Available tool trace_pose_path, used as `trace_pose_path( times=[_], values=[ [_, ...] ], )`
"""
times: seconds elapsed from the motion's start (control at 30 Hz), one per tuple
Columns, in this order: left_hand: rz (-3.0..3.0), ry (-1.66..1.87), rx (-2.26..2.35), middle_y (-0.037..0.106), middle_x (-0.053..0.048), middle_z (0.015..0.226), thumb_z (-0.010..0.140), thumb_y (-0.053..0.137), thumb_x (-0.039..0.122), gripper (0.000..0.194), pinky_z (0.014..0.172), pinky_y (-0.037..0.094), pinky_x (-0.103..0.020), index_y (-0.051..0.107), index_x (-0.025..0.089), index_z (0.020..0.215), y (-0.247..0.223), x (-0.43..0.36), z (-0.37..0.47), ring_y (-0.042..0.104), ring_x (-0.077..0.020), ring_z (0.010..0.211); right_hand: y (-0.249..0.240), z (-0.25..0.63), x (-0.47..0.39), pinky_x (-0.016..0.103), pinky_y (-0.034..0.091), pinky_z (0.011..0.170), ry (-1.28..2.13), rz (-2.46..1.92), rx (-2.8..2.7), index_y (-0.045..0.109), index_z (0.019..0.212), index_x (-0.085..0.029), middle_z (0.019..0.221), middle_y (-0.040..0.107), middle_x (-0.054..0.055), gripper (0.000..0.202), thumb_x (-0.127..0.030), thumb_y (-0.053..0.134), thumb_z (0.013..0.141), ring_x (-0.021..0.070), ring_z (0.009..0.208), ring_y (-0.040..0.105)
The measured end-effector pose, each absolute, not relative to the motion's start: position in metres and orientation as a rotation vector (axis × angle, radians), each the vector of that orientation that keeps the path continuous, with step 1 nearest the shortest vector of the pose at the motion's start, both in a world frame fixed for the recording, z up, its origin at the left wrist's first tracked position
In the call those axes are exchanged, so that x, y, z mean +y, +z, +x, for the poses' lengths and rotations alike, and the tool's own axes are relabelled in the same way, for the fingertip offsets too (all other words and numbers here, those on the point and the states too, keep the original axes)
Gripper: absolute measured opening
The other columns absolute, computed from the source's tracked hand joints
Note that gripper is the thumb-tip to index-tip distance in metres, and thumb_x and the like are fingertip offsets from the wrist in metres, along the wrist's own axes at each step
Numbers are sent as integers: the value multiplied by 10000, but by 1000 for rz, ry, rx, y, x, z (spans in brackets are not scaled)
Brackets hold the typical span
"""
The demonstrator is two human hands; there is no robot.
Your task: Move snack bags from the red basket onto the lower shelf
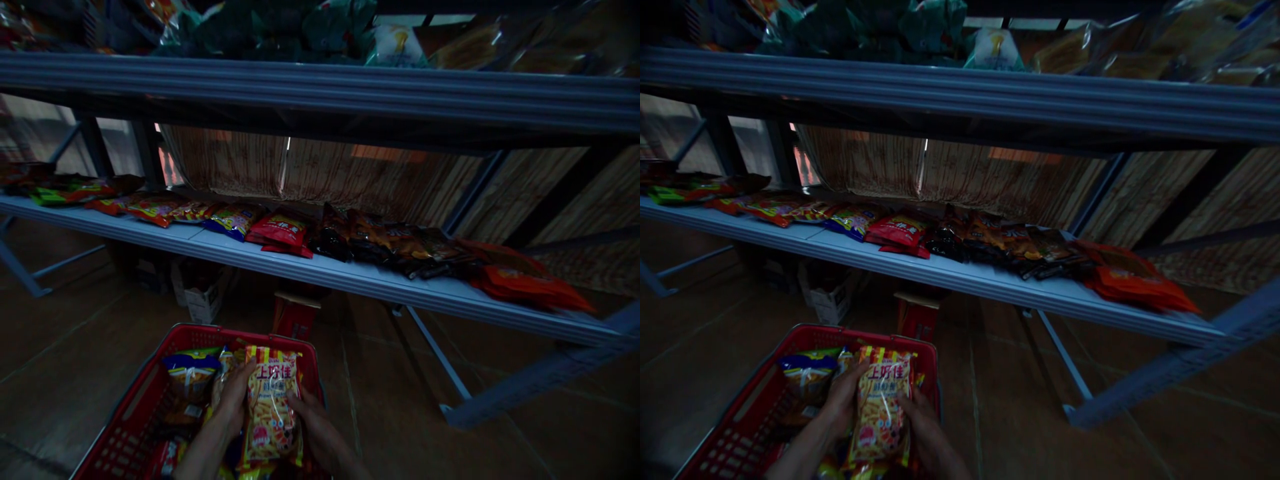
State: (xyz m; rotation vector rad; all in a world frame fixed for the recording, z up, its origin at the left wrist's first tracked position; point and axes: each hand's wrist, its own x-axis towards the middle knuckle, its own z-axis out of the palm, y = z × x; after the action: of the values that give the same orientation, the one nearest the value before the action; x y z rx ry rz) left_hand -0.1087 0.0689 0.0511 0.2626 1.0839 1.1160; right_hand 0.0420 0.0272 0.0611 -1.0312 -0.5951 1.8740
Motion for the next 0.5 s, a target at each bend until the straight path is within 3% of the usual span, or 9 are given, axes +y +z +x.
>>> trace_pose_path(
  times=[0.2,0.5],
  values=[
    [325,1146,1082,716,-69,740,718,637,223,232,696,522,-338,575,159,932,63,72,-111,685,-210,699,64,34,24,448,420,907,1886,-1010,-540,637,938,-139,873,733,99,431,-374,740,591,274,952,636],
    [323,1152,1060,721,-102,878,717,625,424,388,747,520,-372,616,159,1000,73,73,-117,670,-253,843,67,32,25,447,442,887,1803,-1025,-566,634,950,-136,880,735,100,450,-385,742,591,277,930,647]
  ],
)
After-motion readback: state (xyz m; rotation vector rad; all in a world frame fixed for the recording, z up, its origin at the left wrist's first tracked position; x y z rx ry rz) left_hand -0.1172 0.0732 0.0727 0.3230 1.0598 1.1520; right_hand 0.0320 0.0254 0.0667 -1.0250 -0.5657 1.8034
